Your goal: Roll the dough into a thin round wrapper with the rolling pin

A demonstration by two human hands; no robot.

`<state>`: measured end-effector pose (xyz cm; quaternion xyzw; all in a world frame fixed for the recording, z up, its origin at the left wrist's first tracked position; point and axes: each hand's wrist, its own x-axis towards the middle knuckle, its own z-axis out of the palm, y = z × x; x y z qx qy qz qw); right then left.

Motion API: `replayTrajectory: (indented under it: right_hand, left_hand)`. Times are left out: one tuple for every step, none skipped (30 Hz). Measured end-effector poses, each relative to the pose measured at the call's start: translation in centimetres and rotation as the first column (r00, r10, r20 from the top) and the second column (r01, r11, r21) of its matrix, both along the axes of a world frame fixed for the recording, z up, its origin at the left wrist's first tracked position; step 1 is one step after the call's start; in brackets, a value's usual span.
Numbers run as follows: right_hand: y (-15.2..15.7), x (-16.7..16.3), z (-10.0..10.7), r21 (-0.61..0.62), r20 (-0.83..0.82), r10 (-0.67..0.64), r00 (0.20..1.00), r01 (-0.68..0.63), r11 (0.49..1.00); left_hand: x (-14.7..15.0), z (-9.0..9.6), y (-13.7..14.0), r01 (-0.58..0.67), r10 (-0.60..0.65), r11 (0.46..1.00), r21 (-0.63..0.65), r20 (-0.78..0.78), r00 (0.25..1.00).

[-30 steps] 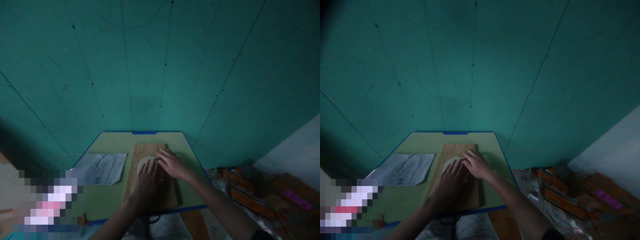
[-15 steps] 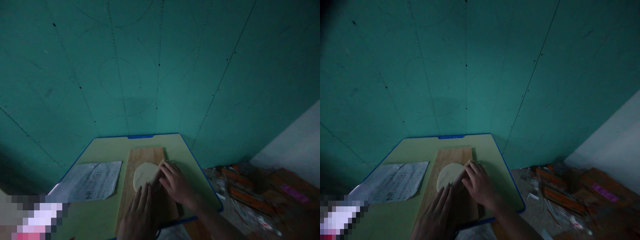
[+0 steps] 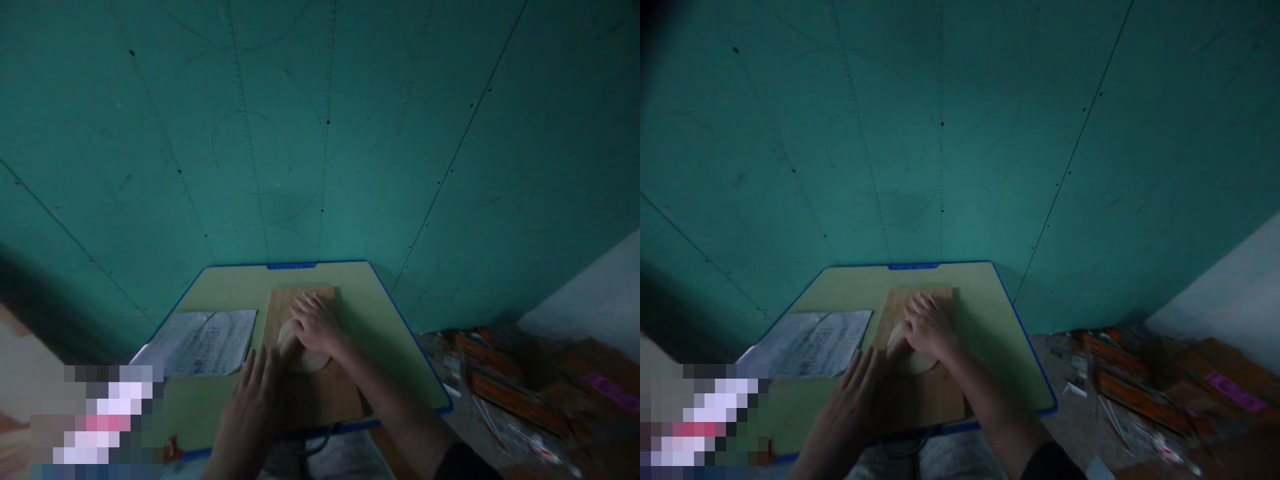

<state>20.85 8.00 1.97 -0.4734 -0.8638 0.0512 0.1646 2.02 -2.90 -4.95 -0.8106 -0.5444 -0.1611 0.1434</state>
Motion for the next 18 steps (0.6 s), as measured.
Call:
replayTrajectory:
  right_hand:
    - [-1.1, 1.4, -0.2, -0.005, -0.018, -0.011, 1.000, 0.011, 1.000]
    - [-2.3, 2.9, -0.4, 0.005, -0.034, -0.018, 0.999, 0.018, 1.000]
    - [-3.3, 4.2, -0.5, 0.030, -0.048, -0.030, 0.998, 0.031, 0.999]
    - [-4.1, 5.3, -0.6, 0.041, -0.052, -0.035, 0.998, 0.037, 0.998]
    - [-4.6, 6.1, -0.6, 0.052, -0.050, -0.036, 0.998, 0.039, 0.998]
    - [-4.8, 6.4, -0.6, 0.056, -0.041, -0.034, 0.999, 0.036, 0.998]
    - [-4.6, 6.3, -0.6, 0.056, -0.027, -0.030, 0.999, 0.032, 0.998]
    - [-4.0, 5.8, -0.6, 0.055, -0.013, -0.030, 0.999, 0.031, 0.998]
    - [-3.2, 4.9, -0.6, 0.052, 0.002, -0.036, 0.999, 0.036, 0.998]
    - [-2.1, 3.9, -0.5, 0.047, 0.016, -0.047, 0.999, 0.046, 0.998]
    - [-0.9, 2.8, -0.3, 0.040, 0.031, -0.065, 0.997, 0.063, 0.997]
    - [0.3, 1.6, -0.1, 0.032, 0.044, -0.088, 0.995, 0.086, 0.996]
    - [1.3, 0.6, 0.3, 0.028, 0.054, -0.111, 0.992, 0.109, 0.994]
    - [2.0, -0.2, 0.6, 0.027, 0.062, -0.131, 0.989, 0.129, 0.991]
    - [2.4, -0.7, 0.9, 0.031, 0.067, -0.146, 0.987, 0.145, 0.989]
    - [2.3, -0.9, 1.2, 0.035, 0.066, -0.155, 0.986, 0.153, 0.988]
    - [1.9, -0.7, 1.3, 0.038, 0.058, -0.152, 0.987, 0.150, 0.988]
    - [0.9, -0.1, 1.3, 0.036, 0.040, -0.138, 0.990, 0.137, 0.990]
  left_hand:
    - [1.4, 0.1, -1.0, 0.041, -0.041, 0.998, 0.043, 0.007, 0.999]
    - [2.8, 0.2, -2.0, 0.079, -0.080, 0.993, 0.087, 0.010, 0.997]
    - [4.0, 0.4, -2.7, 0.111, -0.113, 0.986, 0.123, 0.007, 0.994]
    - [4.9, 0.6, -3.2, 0.141, -0.142, 0.980, 0.138, 0.000, 0.990]
    - [5.4, 0.9, -3.3, 0.160, -0.161, 0.976, 0.148, -0.008, 0.987]
    - [5.6, 1.1, -3.1, 0.163, -0.163, 0.976, 0.147, -0.017, 0.987]
    - [5.4, 1.4, -2.4, 0.152, -0.150, 0.979, 0.137, -0.024, 0.988]
    - [4.9, 1.8, -1.4, 0.129, -0.126, 0.985, 0.115, -0.031, 0.992]
    - [4.3, 2.3, -0.1, 0.092, -0.090, 0.992, 0.083, -0.037, 0.995]
    - [3.4, 2.9, 1.5, 0.048, -0.046, 0.998, 0.044, -0.041, 0.998]
    - [2.6, 3.5, 3.2, -0.008, 0.007, 1.000, -0.002, -0.045, 0.999]
    - [1.7, 4.2, 5.0, -0.066, 0.063, 0.997, -0.050, -0.048, 0.997]
    - [0.8, 4.9, 6.7, -0.122, 0.118, 0.988, -0.093, -0.049, 0.992]
    - [0.1, 5.6, 8.0, -0.158, 0.153, 0.979, -0.129, -0.053, 0.987]
    - [-0.5, 6.0, 9.0, -0.164, 0.157, 0.975, -0.153, -0.059, 0.986]
    - [-1.0, 6.3, 9.6, -0.159, 0.149, 0.973, -0.166, -0.066, 0.987]
    - [-1.2, 6.3, 9.6, -0.144, 0.134, 0.975, -0.167, -0.069, 0.989]
    - [-1.2, 6.0, 9.1, -0.121, 0.113, 0.981, -0.153, -0.064, 0.992]
